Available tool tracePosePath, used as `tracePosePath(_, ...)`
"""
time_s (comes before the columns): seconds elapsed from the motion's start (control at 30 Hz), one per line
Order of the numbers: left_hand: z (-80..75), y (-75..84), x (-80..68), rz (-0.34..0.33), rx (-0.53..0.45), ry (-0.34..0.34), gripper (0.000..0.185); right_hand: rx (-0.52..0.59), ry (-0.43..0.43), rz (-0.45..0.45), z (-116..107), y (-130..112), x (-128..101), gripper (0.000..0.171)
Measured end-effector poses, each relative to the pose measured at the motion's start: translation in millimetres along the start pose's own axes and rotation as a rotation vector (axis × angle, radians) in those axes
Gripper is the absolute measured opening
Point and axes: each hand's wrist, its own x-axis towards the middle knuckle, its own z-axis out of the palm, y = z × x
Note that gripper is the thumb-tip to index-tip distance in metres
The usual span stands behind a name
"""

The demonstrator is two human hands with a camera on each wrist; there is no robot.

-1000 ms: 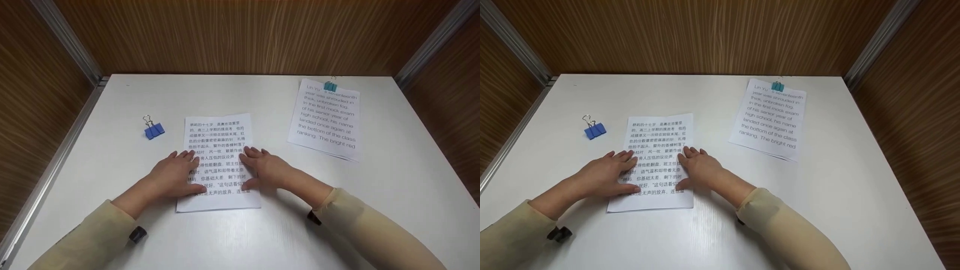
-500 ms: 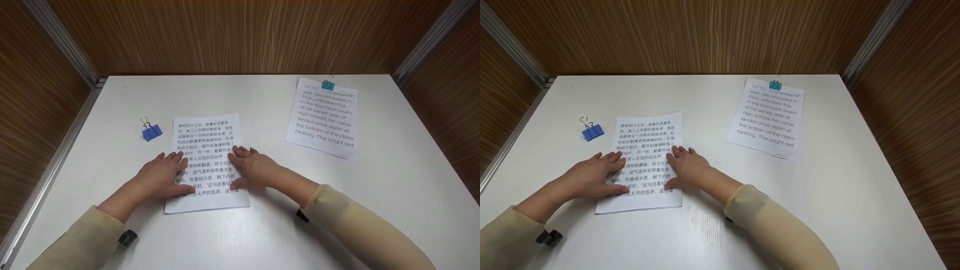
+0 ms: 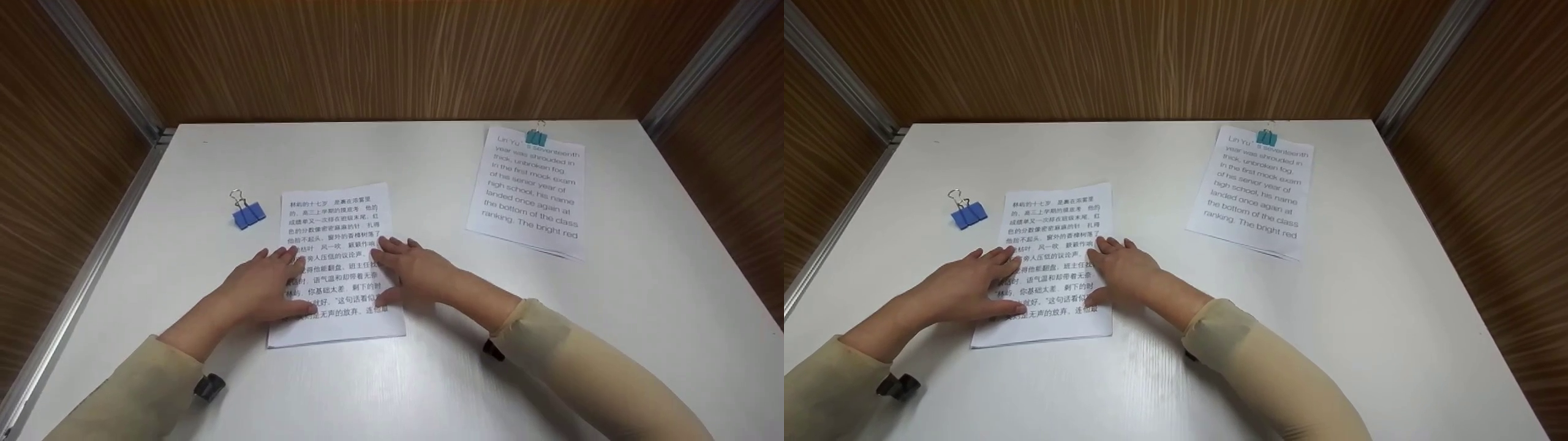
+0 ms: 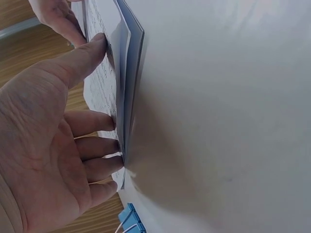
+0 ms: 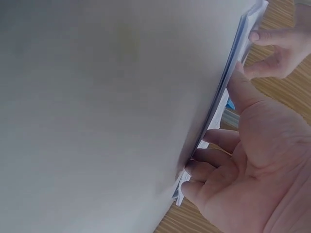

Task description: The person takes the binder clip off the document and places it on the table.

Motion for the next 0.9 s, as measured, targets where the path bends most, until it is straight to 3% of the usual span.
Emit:
tracePosePath(0.17, -3.0, 1.6, 0.7, -0.005, 0.002, -0.026, 0.098, 0.047, 0.058, -0.023, -6.6, 12.8, -11.1, 0.094)
tracePosePath(0.3, -7.8, 5.7, 3.2, -0.019, 0.004, -0.035, 0.096, 0.045, 0.109, 0.015, -18.5, 34.9, -31.5, 0.095)
tracePosePath(0.5, -20.3, 23.2, 16.9, 0.008, 0.007, 0.052, 0.094, 0.016, 0.181, 0.116, -37.2, 84.3, -73.1, 0.09)
tracePosePath(0.7, -33.8, 60.4, 49.0, 0.096, 0.022, 0.12, 0.097, 0.016, 0.225, 0.225, -53.1, 129.9, -111.9, 0.089)
tracePosePath(0.9, -38.7, 105.7, 91.8, 0.214, 0.021, 0.116, 0.094, 0.042, 0.2, 0.338, -65.0, 165.9, -130.6, 0.093)
